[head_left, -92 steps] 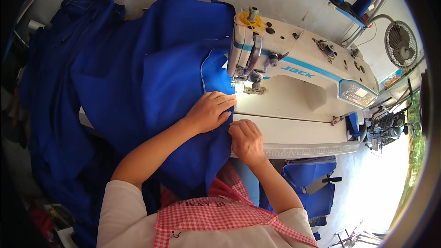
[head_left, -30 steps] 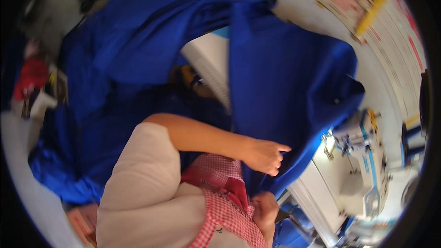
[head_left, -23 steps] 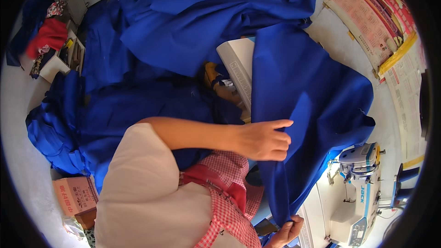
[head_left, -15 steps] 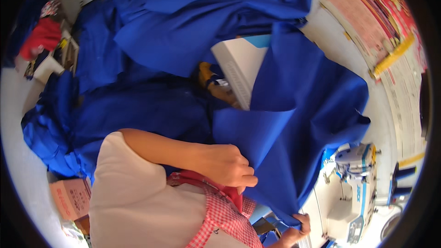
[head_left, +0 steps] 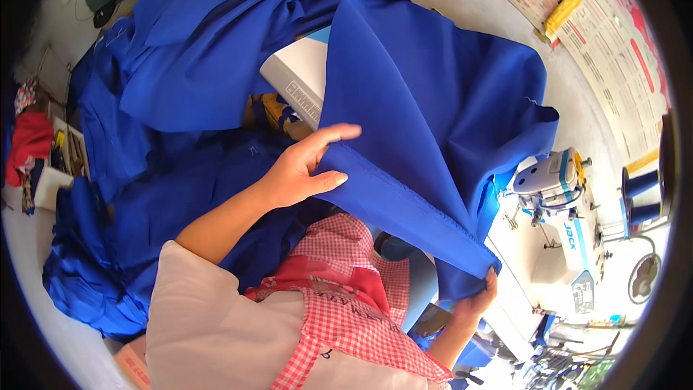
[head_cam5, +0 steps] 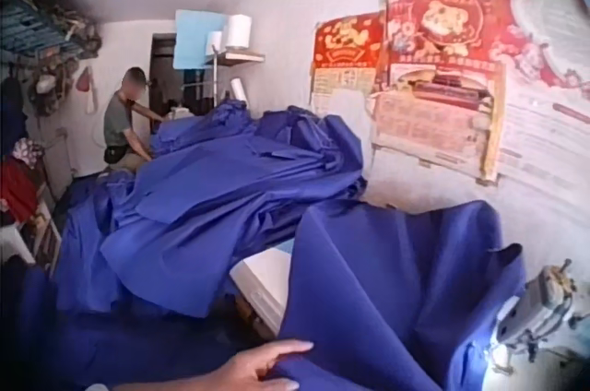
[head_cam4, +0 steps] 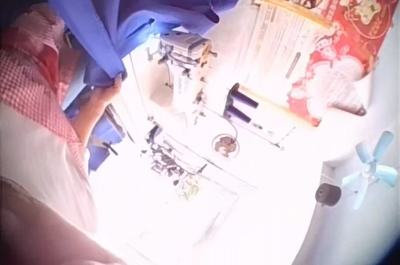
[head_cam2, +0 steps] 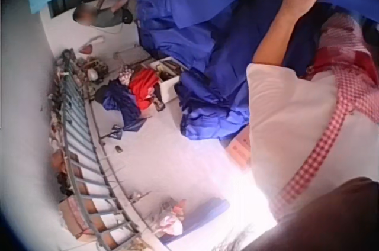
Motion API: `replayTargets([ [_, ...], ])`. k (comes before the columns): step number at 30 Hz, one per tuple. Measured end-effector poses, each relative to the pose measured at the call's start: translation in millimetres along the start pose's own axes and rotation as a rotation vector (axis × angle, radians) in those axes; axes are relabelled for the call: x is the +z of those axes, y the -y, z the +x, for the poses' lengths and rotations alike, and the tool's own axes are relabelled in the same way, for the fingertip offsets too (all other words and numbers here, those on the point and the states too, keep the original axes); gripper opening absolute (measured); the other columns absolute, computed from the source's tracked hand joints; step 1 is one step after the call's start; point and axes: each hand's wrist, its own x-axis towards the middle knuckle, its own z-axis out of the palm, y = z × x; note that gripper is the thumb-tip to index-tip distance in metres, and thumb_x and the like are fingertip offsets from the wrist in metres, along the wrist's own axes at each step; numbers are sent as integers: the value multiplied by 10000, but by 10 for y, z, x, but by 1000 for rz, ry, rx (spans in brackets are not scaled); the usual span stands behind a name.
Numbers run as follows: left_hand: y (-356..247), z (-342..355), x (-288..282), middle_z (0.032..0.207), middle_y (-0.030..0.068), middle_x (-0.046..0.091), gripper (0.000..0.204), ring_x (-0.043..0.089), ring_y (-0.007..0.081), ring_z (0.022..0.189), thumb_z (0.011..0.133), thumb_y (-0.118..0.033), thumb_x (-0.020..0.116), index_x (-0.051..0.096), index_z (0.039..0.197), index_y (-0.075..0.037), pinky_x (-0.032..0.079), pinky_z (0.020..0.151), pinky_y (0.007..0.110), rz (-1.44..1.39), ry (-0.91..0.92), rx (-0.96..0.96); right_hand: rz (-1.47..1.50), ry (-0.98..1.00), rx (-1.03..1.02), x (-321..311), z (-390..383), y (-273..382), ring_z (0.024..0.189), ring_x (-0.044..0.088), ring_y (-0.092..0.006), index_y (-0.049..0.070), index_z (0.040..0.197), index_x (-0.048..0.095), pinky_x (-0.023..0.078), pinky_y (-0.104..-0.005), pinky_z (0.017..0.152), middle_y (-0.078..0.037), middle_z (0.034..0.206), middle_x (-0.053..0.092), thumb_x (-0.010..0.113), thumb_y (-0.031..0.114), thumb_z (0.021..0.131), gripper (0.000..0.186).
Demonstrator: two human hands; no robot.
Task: The person sews a large blue fabric using a sewing machine. They guide the fabric under the needle, stitch along edges, and periodically reposition the material to continue stitching different sections.
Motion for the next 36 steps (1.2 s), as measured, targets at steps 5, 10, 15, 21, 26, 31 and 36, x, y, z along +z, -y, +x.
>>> replayTargets([
  [5,127,87,-197,861,35,616,357,571,130,756,808,-58,740,692,1162,-73,486,701,262,459,173,167,44,16,45,32,-73,-10,1102,594,-251,-1,1160,587,471,-394,975,-109,1189,626,583,280,918,370],
  [10,-17,25,-167,1018,114,661,302,640,216,927,730,-8,751,720,1027,-50,512,833,298,845,70,367,-53,41,18,132,-110,-9,997,630,-235,-9,1074,629,494,-367,917,-114,1074,664,589,208,856,310],
  [15,-745,-187,-512,1079,179,685,144,643,271,1061,746,74,523,620,798,-18,477,983,437,871,-344,563,-737,214,-88,730,-282,121,901,623,-178,14,1004,663,476,-308,856,-61,954,672,650,79,820,196],
  [21,-1599,-1601,-2673,997,187,662,202,633,257,939,862,15,403,604,886,7,503,869,388,1042,-1186,552,-696,961,-1551,2074,-1372,285,999,643,-284,-36,1047,641,502,-415,938,-158,1027,646,623,144,726,369],
  [26,-1322,-2217,-3282,980,174,655,207,622,249,893,899,3,401,604,937,13,498,833,365,1360,-1250,-17,-882,745,-1534,1443,-443,9,773,634,-332,-10,875,629,565,-431,780,-132,783,617,566,-32,646,238],
  [31,-1986,-1466,-1819,962,160,648,214,612,241,848,936,-9,398,604,988,19,493,798,341,1399,-1034,776,-1175,572,-1235,242,-300,-11,804,623,-339,34,868,632,528,-401,751,-132,831,633,605,-38,649,233],
  [36,-1364,116,824,858,146,655,44,637,259,786,822,-8,608,615,865,-3,503,730,349,1192,74,1068,-1250,492,-1095,-54,-941,-532,800,653,-294,9,835,646,553,-376,761,-116,843,664,629,-34,653,188],
])
